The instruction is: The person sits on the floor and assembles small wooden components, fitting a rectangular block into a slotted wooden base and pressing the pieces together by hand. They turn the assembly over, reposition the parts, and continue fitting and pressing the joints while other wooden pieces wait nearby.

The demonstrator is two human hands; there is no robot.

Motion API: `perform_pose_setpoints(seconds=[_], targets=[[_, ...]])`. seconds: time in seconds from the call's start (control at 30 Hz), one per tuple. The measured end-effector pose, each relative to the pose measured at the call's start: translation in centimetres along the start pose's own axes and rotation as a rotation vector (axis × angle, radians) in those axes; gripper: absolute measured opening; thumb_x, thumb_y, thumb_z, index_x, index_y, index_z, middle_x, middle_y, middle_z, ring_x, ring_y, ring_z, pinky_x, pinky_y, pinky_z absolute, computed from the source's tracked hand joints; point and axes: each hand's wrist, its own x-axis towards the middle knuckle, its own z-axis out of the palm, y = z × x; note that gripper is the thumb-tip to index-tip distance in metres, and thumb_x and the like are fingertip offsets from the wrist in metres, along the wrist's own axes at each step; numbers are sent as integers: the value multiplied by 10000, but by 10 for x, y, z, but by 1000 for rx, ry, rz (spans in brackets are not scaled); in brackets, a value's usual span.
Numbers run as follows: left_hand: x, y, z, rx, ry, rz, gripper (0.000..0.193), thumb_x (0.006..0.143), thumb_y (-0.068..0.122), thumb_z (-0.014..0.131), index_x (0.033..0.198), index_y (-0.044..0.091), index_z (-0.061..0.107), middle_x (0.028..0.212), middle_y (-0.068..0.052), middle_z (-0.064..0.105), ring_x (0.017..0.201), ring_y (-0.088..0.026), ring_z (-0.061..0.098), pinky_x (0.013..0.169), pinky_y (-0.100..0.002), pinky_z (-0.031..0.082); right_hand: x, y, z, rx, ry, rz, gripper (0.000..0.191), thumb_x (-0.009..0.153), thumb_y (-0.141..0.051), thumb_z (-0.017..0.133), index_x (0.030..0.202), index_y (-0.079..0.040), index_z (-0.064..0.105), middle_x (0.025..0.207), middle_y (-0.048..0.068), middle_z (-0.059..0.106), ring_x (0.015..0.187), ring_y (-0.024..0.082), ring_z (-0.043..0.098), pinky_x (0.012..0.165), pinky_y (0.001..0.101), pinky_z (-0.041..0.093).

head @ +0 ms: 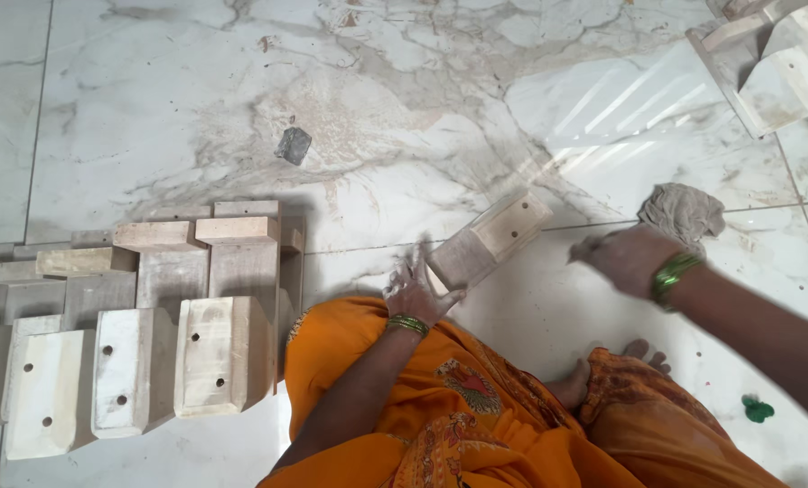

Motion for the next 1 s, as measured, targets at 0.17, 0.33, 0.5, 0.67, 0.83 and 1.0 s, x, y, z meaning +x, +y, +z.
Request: perform_pose_setpoints(seconds=[0.17, 0.33, 0.5, 0.67, 0.83, 1.0], targets=[[-9, 9, 13, -65, 42, -104, 1375, 652, 833, 729, 1603, 235, -64, 1555, -315, 286, 1314, -481, 489, 916, -512, 563, -53, 28, -10, -183, 301, 8, 398, 1042, -293, 429, 1431, -372, 458, 1390, -23, 595, 732, 113, 682, 584, 273, 565], [-9, 24, 19, -109, 98, -109, 1181, 824, 690, 695, 1628, 275, -65, 1561, -345, 295, 1110, -449, 658, 761, -422, 636, -67, -6, 14, -98, 40, 82, 694, 1009, -31, 452, 1582, -382, 280, 1558, -37, 447, 860, 78, 722, 612, 223, 628], [11, 9, -12, -100, -41, -73, 1048, 896, 416, 653, 1585, 293, -128, 1660, -315, 102, 1057, -416, 695, 642, -385, 683, -74, -32, 55, 77, 200, -29, 632, 926, -141, 553, 1488, -375, 381, 1419, -127, 540, 1064, 93, 696, 774, 298, 633], [66, -3, -62, 349, 253, 358, 986, 940, 132, 570, 1685, 354, -36, 1677, -179, 208, 1344, -369, 546, 952, -410, 575, -79, -29, 67, 155, 141, 54, 501, 983, -198, 527, 1433, -394, 428, 1381, -167, 581, 1021, 90, 725, 813, 291, 624], [80, 30, -61, -253, 700, 130, 939, 911, 349, 583, 1645, 254, 5, 1683, -104, 188, 1473, -270, 377, 1136, -506, 390, -84, -25, 77, 221, 241, 13, 578, 888, -260, 602, 1427, -408, 456, 1330, -143, 598, 994, 111, 717, 776, 322, 626], [20, 71, -16, -425, 552, -20, 1165, 775, 637, 700, 1619, 124, 83, 1672, -186, 154, 1489, -371, 346, 1133, -657, 319, -88, -23, 90, 281, 148, 40, 489, 956, -206, 539, 1386, -421, 451, 1302, -140, 641, 927, 131, 754, 777, 315, 636]])
